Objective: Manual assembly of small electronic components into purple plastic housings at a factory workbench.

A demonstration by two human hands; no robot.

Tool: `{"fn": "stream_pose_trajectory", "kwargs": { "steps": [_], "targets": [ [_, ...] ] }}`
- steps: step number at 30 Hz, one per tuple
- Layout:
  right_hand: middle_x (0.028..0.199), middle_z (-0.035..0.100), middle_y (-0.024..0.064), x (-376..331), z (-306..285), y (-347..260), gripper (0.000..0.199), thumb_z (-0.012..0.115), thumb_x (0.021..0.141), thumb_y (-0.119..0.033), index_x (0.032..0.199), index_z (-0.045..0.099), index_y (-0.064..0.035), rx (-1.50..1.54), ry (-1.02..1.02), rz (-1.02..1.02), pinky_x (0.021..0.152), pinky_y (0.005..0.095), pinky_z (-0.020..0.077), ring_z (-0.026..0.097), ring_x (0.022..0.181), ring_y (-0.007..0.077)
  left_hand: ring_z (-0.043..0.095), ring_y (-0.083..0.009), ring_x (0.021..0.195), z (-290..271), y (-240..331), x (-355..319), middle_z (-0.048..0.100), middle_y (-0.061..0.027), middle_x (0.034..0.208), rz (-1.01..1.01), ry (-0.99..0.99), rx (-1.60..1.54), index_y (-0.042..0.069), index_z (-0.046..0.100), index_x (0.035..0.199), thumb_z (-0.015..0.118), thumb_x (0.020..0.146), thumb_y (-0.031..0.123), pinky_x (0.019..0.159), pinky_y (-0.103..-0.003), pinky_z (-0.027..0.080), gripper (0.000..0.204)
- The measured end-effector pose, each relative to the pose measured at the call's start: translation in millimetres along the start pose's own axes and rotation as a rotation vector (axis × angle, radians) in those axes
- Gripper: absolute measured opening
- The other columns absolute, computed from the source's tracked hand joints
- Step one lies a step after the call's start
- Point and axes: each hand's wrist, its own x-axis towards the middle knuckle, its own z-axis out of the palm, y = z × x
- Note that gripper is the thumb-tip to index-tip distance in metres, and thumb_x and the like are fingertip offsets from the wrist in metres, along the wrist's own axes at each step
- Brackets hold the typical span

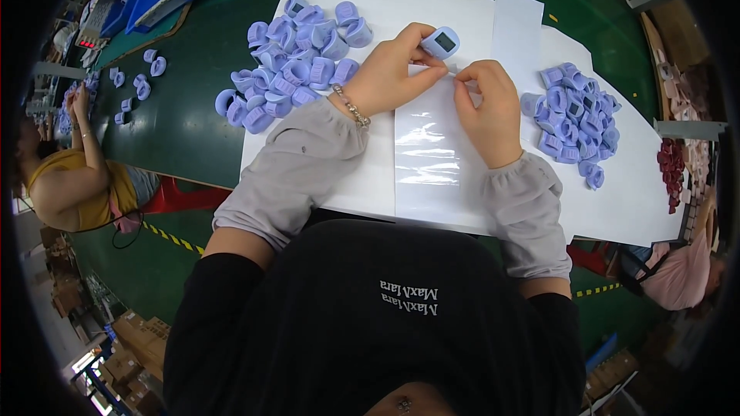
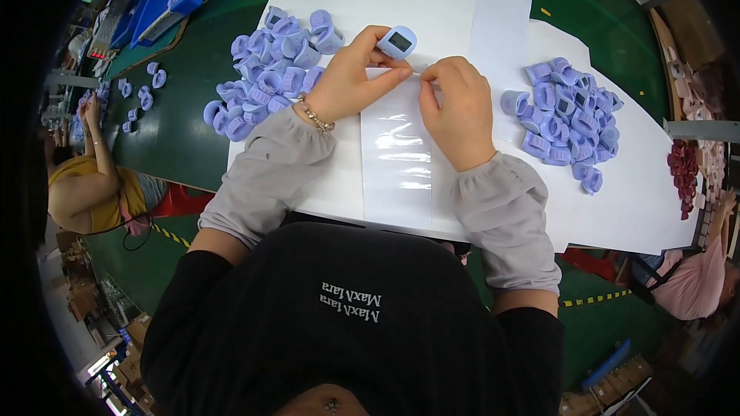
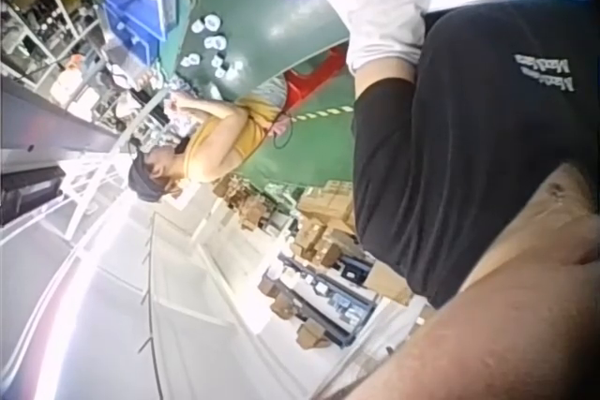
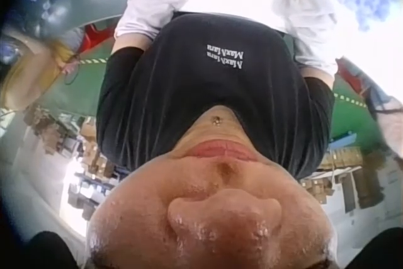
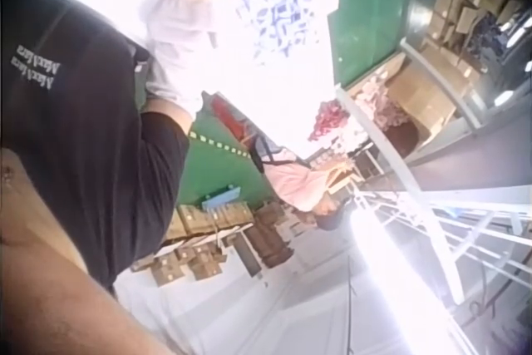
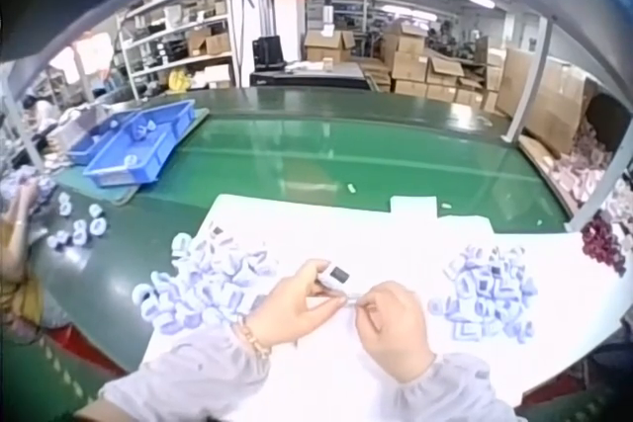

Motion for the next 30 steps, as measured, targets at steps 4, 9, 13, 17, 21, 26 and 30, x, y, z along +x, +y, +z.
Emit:
{"fn": "stream_pose_trajectory", "kwargs": {
  "steps": [4,9,13,17,21,26,30],
  "targets": [
    [0.093,0.056,0.0118,0.3,-2.3,-0.3,0.012,0.063,0.073,0.006,0.082,0.056,0.0006,0.000,-0.034,-0.012,0.071,0.0314,0.0479,0.057,0.080,0.0258,0.066,-0.0172,0.092,-0.9,1.6,0.3,0.068,-0.0106,0.095,-0.014,-0.012,-0.002,0.000,0.045,0.118,0.068,0.085,0.014,0.083,-0.029,0.049,0.043],
    [0.101,0.055,0.0126,0.1,-7.3,0.1,0.014,0.063,0.074,0.005,0.085,0.056,0.0003,0.031,-0.020,-0.067,0.076,0.0299,0.0460,0.056,0.088,0.0241,0.066,-0.0165,0.092,-1.9,-1.6,-0.1,0.069,-0.0106,0.098,-0.070,-0.023,0.003,-0.001,0.043,0.121,0.065,0.087,0.014,0.084,-0.028,0.048,0.042],
    [0.112,0.054,0.0076,0.9,-14.6,-3.3,0.009,0.061,0.080,0.002,0.088,0.056,-0.0006,0.449,-0.019,0.166,0.079,0.0258,0.0423,0.053,0.091,0.0144,0.067,-0.0248,0.088,3.6,-1.7,-0.2,0.068,-0.0140,0.096,-0.106,0.001,-0.158,-0.001,0.049,0.118,0.063,0.087,0.013,0.078,-0.032,0.051,0.037],
    [0.114,0.053,0.0071,3.6,-19.3,-8.3,0.008,0.064,0.081,-0.003,0.087,0.059,-0.0012,0.804,-0.025,0.375,0.084,0.0253,0.0425,0.051,0.095,0.0124,0.059,-0.0235,0.097,3.7,9.2,-2.3,0.064,-0.0125,0.102,0.104,0.026,0.004,0.001,0.059,0.113,0.062,0.088,0.015,0.081,-0.032,0.050,0.028],
    [0.115,0.050,0.0041,2.3,-19.7,-10.0,0.007,0.061,0.083,-0.001,0.090,0.058,-0.0015,0.883,-0.006,0.380,0.080,0.0232,0.0400,0.049,0.092,0.0104,0.057,-0.0230,0.100,10.2,12.6,-6.7,0.062,-0.0104,0.102,0.030,0.035,-0.137,0.003,0.061,0.113,0.063,0.087,0.016,0.080,-0.032,0.050,0.028],
    [0.114,0.049,0.0011,1.5,-21.2,-12.1,0.008,0.059,0.085,-0.002,0.092,0.056,-0.0023,0.870,-0.027,0.388,0.079,0.0211,0.0373,0.047,0.090,0.0088,0.056,-0.0216,0.095,14.1,10.1,-7.7,0.063,-0.0092,0.099,0.063,0.025,-0.126,0.005,0.062,0.112,0.063,0.087,0.016,0.077,-0.032,0.050,0.028],
    [0.110,0.048,-0.0001,2.1,-21.1,-12.1,0.008,0.060,0.085,-0.003,0.091,0.055,-0.0023,0.841,-0.034,0.387,0.079,0.0209,0.0371,0.047,0.089,0.0086,0.056,-0.0209,0.092,14.0,5.9,-7.9,0.063,-0.0089,0.099,0.108,0.026,-0.072,0.004,0.062,0.112,0.063,0.087,0.015,0.075,-0.032,0.050,0.027]
  ]
}}
